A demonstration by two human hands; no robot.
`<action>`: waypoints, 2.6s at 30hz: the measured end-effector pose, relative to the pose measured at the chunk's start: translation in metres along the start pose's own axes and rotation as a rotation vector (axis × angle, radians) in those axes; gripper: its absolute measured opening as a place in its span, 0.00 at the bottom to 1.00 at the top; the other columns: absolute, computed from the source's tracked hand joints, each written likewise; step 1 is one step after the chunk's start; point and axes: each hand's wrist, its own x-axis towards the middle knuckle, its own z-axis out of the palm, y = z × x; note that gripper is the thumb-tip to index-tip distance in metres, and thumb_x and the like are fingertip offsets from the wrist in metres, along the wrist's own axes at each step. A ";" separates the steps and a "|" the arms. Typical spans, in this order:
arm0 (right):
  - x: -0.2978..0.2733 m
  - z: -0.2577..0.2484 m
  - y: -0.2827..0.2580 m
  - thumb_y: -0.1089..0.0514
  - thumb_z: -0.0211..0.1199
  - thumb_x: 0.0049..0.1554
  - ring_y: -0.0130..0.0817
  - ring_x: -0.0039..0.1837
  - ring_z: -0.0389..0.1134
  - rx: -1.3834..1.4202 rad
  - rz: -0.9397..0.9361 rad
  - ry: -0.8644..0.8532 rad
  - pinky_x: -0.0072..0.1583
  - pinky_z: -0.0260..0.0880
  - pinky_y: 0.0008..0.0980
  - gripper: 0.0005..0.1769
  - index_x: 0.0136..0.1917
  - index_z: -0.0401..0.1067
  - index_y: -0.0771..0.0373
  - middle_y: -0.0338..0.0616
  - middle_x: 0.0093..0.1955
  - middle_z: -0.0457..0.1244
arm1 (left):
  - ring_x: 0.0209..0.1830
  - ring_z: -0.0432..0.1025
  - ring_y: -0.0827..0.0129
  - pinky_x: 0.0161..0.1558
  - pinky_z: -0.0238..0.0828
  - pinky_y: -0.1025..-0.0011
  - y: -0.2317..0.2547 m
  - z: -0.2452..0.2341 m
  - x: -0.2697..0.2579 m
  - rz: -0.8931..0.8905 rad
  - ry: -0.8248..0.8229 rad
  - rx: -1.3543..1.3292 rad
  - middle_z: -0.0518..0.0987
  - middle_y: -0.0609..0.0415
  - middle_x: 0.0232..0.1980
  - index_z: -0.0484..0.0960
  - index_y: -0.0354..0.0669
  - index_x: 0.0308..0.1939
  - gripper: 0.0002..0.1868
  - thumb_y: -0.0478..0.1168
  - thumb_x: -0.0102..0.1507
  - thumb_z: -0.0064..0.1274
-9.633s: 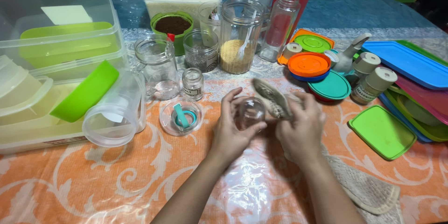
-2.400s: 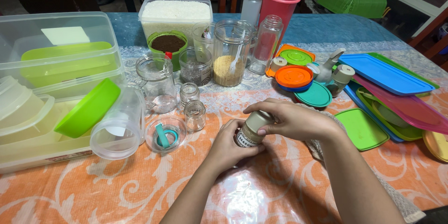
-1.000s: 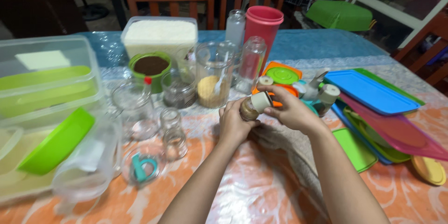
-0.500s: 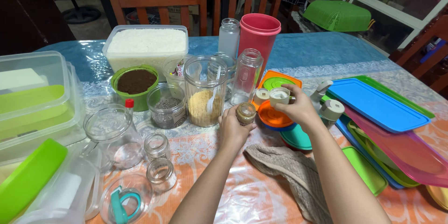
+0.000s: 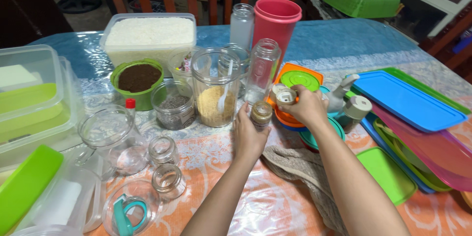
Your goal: The person wipes multiple glass jars and plastic containers with a cloth on a table. They handle each item one at a time, rotating and wiping the exterior surfaces, then place them back on the table.
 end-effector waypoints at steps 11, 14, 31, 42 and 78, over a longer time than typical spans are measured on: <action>-0.011 -0.030 0.107 0.39 0.81 0.42 0.64 0.70 0.51 -0.070 0.107 0.540 0.65 0.53 0.63 0.49 0.71 0.68 0.58 0.61 0.69 0.57 | 0.74 0.51 0.40 0.72 0.46 0.49 0.020 -0.014 -0.045 0.140 0.007 0.016 0.56 0.34 0.72 0.49 0.38 0.74 0.50 0.30 0.54 0.64; -0.017 -0.025 0.130 0.45 0.82 0.42 0.64 0.69 0.53 -0.040 0.173 0.428 0.62 0.55 0.64 0.47 0.71 0.67 0.55 0.57 0.69 0.59 | 0.71 0.52 0.41 0.69 0.48 0.47 0.027 -0.014 -0.056 0.122 0.001 0.091 0.55 0.36 0.70 0.52 0.39 0.71 0.46 0.32 0.55 0.64; -0.156 -0.049 0.001 0.52 0.80 0.40 0.31 0.58 0.72 0.850 -0.220 -0.138 0.58 0.74 0.35 0.44 0.68 0.70 0.60 0.43 0.60 0.70 | 0.53 0.78 0.57 0.54 0.75 0.60 0.069 -0.047 -0.113 -0.064 -0.186 -0.211 0.81 0.50 0.52 0.74 0.44 0.56 0.33 0.42 0.49 0.68; -0.201 -0.055 -0.072 0.23 0.58 0.50 0.45 0.40 0.77 0.231 -0.034 -0.077 0.46 0.73 0.45 0.35 0.50 0.77 0.53 0.48 0.30 0.72 | 0.51 0.73 0.43 0.48 0.71 0.51 0.045 -0.091 -0.135 0.296 0.104 0.174 0.79 0.42 0.50 0.73 0.40 0.54 0.30 0.38 0.50 0.67; -0.178 -0.093 -0.089 0.40 0.64 0.53 0.47 0.71 0.63 0.092 -0.679 -0.477 0.66 0.64 0.40 0.44 0.79 0.55 0.49 0.51 0.72 0.59 | 0.45 0.80 0.51 0.47 0.75 0.57 0.043 -0.133 -0.124 -0.020 -0.234 0.002 0.84 0.43 0.43 0.76 0.42 0.51 0.27 0.46 0.50 0.66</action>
